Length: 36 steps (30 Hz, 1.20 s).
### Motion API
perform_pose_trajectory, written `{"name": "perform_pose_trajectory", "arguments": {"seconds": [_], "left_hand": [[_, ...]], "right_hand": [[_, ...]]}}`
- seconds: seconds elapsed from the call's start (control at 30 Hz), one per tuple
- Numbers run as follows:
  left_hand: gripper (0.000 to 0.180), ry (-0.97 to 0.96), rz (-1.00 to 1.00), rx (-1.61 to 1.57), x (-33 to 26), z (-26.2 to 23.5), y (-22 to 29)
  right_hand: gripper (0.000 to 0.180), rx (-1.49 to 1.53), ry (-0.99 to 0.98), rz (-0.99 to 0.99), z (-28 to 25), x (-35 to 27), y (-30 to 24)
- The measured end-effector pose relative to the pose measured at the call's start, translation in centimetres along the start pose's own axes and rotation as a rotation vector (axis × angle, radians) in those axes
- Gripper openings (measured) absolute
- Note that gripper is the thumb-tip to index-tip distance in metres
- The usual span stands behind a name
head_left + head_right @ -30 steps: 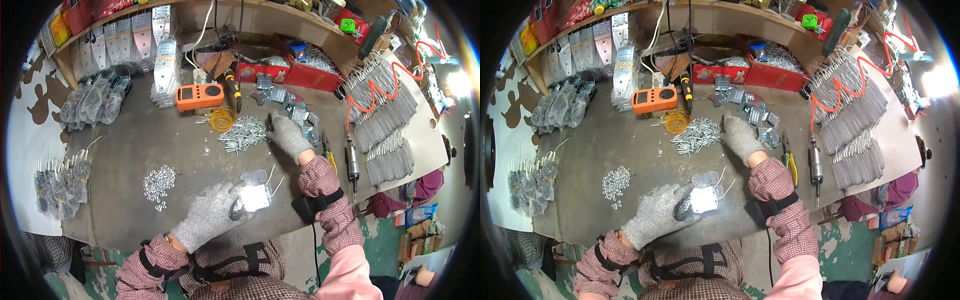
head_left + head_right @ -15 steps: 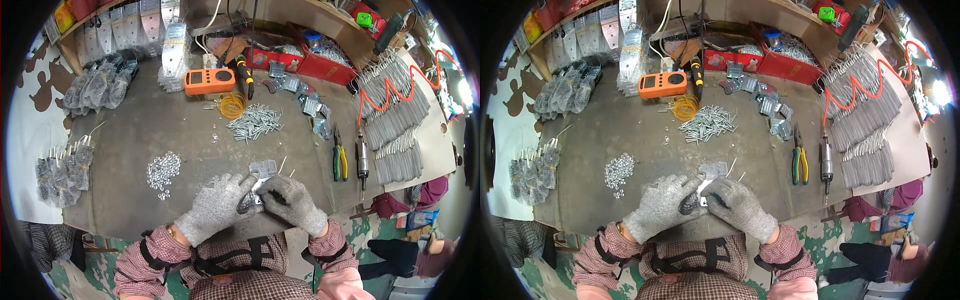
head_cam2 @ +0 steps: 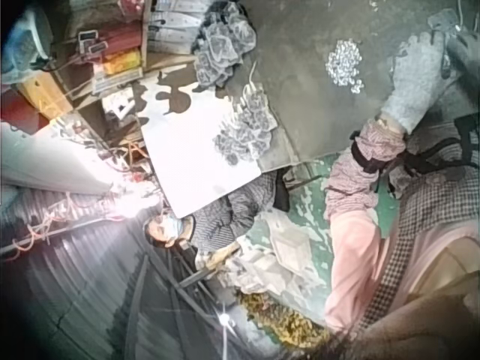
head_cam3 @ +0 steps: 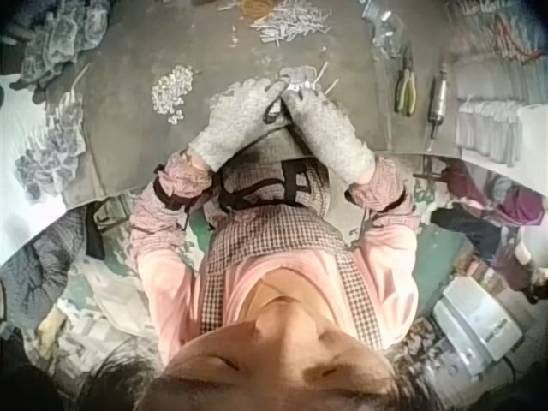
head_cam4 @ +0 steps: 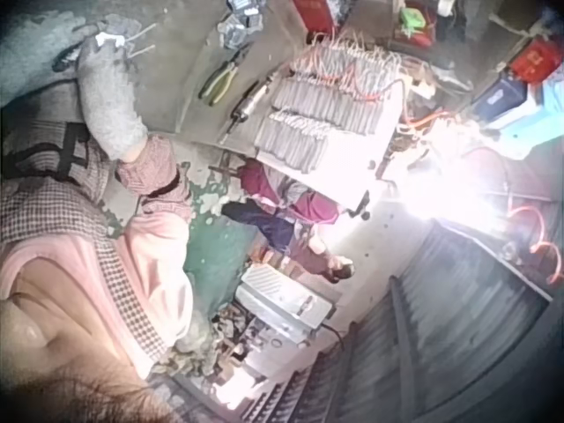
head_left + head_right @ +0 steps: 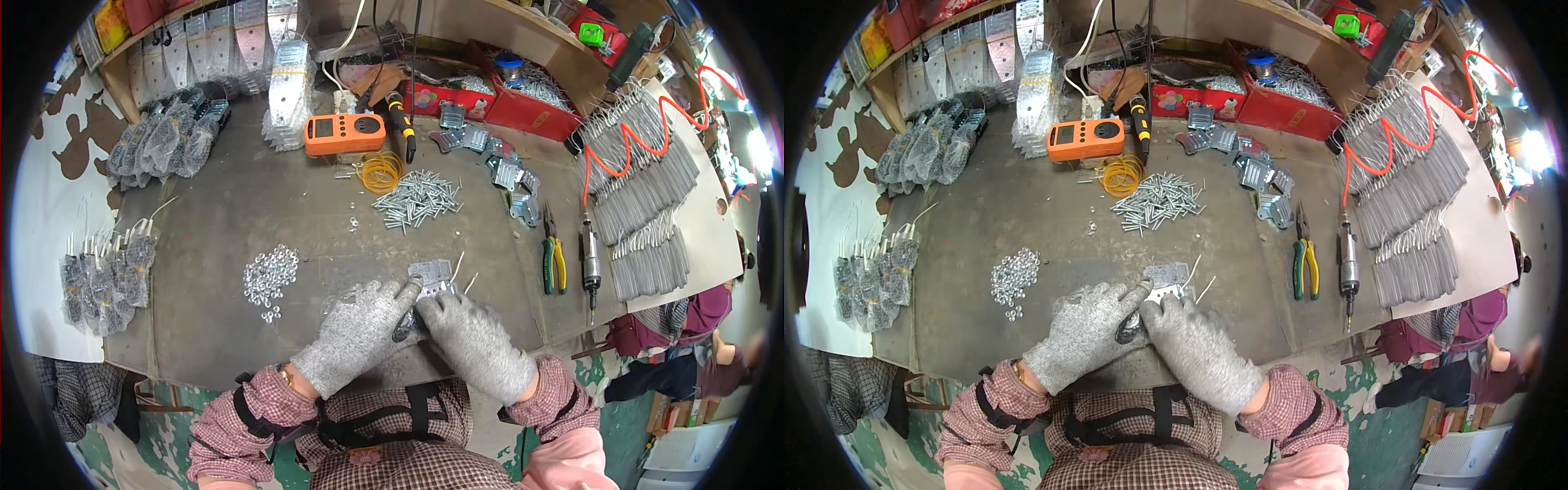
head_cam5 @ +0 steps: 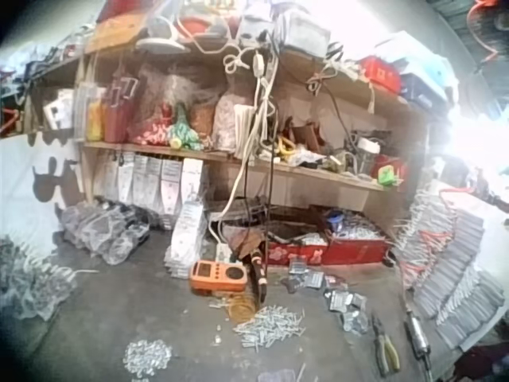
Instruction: The user is using a pneumatic screwdriver and wire strippers to assemble or process small electronic switch components at a workbench.
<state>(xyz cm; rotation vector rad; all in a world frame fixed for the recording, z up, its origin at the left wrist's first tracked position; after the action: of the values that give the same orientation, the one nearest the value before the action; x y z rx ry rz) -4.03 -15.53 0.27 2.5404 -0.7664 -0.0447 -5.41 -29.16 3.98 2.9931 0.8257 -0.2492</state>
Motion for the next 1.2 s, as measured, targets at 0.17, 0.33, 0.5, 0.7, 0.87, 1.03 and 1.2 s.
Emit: {"name": "perform_pose_trajectory", "arguments": {"seconds": [0.17, 0.33, 0.5, 0.7, 0.87, 1.03, 1.2], "left_hand": [[0.070, -0.101, -0.107, -0.017, -0.3, 0.4, -0.6], [0.071, -0.074, -0.061, -0.056, -0.3, 0.3, -0.5], [0.074, -0.069, -0.039, -0.071, -0.1, -0.5, 0.2], [0.079, -0.178, -0.220, -0.194, 0.1, -3.0, 0.5], [0.047, -0.407, -0.502, -1.120, 0.6, 0.4, -0.6], [0.033, -0.285, -0.159, -0.821, 4.3, 1.7, 5.9], [0.046, 0.050, 0.254, -0.114, 22.5, 1.7, 11.3]], "right_hand": [[0.021, 0.512, 0.124, -0.032, 0.0, 0.1, 2.9], [0.015, 0.700, 0.250, 0.023, 1.5, -0.6, 2.6], [0.018, 0.597, 0.285, -0.057, 1.7, -1.4, 2.1], [0.035, 0.516, 0.329, -0.079, 2.2, -2.6, 0.8], [0.072, 0.814, 0.421, 0.004, 4.5, -5.3, 0.6], [0.069, 0.853, 0.473, 0.258, 5.9, -6.4, 5.1], [0.063, 0.735, 0.558, 0.191, 4.7, -5.4, 4.6]]}}
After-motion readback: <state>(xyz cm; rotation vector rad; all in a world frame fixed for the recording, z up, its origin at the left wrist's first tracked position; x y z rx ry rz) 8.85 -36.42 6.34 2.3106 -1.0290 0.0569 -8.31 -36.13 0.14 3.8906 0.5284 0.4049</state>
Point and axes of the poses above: each hand's wrist, its own x-axis towards the middle knuckle, its own z-axis out of the palm, y = z × x, the point moved 5 cm from there along x, towards the middle knuckle, and after that the axes turned 5 degrees about -x, right-handed, at the moved point
